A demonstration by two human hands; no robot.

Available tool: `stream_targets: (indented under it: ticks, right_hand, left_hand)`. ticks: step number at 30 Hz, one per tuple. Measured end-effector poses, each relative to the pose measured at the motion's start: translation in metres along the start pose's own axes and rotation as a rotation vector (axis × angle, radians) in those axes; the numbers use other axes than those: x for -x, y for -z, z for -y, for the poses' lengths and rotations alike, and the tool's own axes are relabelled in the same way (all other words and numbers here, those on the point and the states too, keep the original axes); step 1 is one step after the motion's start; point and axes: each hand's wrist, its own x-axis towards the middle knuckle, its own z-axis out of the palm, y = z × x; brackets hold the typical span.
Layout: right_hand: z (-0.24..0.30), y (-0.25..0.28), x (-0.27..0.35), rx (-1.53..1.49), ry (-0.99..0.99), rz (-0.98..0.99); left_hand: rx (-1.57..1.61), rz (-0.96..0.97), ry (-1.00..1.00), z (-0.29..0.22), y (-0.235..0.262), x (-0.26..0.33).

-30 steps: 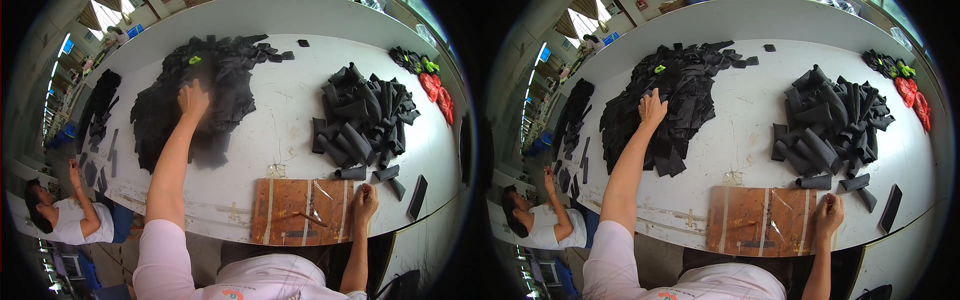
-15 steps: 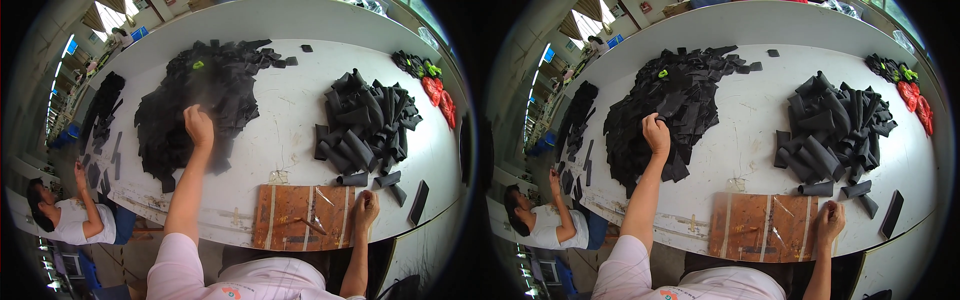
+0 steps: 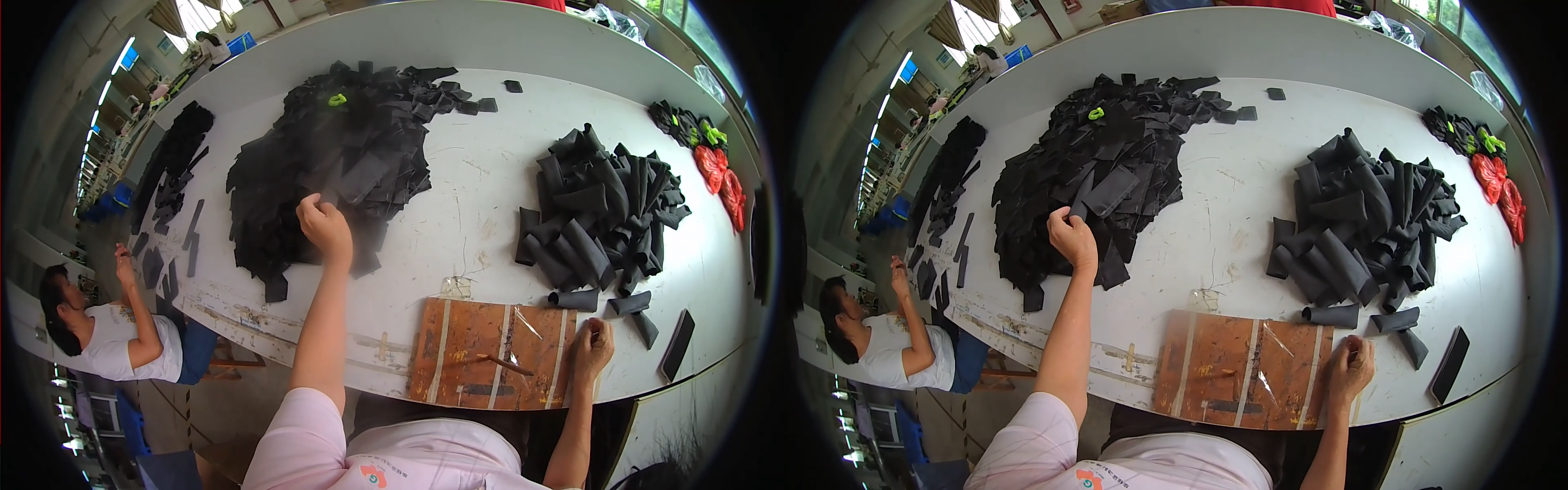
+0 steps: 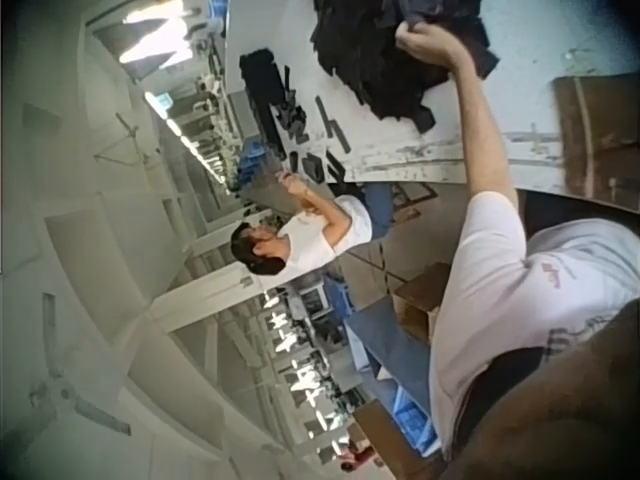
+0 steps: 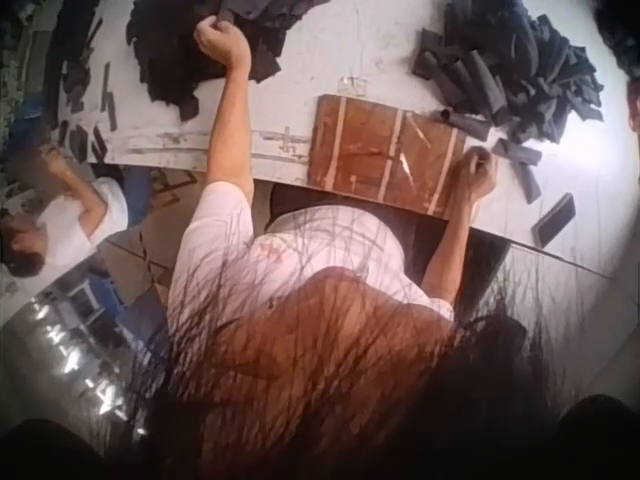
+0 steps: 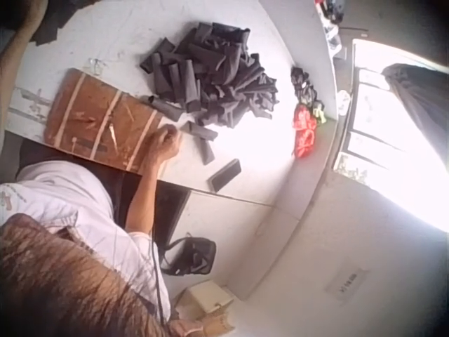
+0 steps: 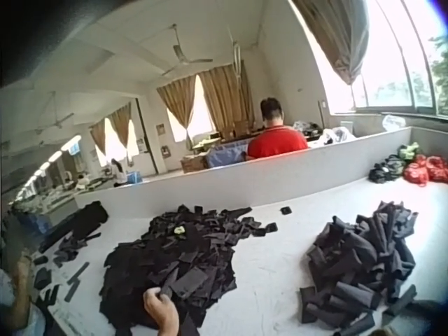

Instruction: Manually assemble or process small black rubber/plastic parts on a workbench.

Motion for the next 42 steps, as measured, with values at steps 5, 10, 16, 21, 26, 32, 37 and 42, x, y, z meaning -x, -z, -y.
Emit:
stream_targets:
  ticks: [5,10,16,21,26,32,37,42]
  right_hand:
    - [0.000,-0.001,-0.001,-0.007,0.013,0.006]
    - [-0.002,0.001,0.001,-0.015,-0.028,0.010]
    - [-0.001,0.000,0.000,0.002,0.025,-0.008]
    - [-0.003,0.001,0.001,0.003,-0.029,0.027]
    - [-0.008,-0.001,0.000,-0.011,0.011,0.002]
    - [-0.002,-0.001,0.001,-0.005,-0.008,0.009]
    - [-0.004,0.000,-0.001,0.004,0.023,0.000]
    - [-0.003,-0.001,-0.001,-0.012,-0.001,0.009]
  left_hand:
    - [0.131,-0.168,0.092,0.026,0.013,-0.025]
    - [0.651,-0.004,0.621,0.013,0.027,-0.026]
    - [1.229,0.145,1.033,0.025,0.026,-0.024]
    - [1.331,0.647,0.757,-0.073,0.003,0.011]
    - [0.537,0.730,-0.219,-0.119,-0.013,0.038]
    - [-0.543,0.491,-0.330,-0.047,-0.032,-0.023]
    - [-0.756,0.723,-0.153,-0.002,-0.041,-0.066]
    - [-0.760,0.676,-0.431,0.015,-0.036,-0.084]
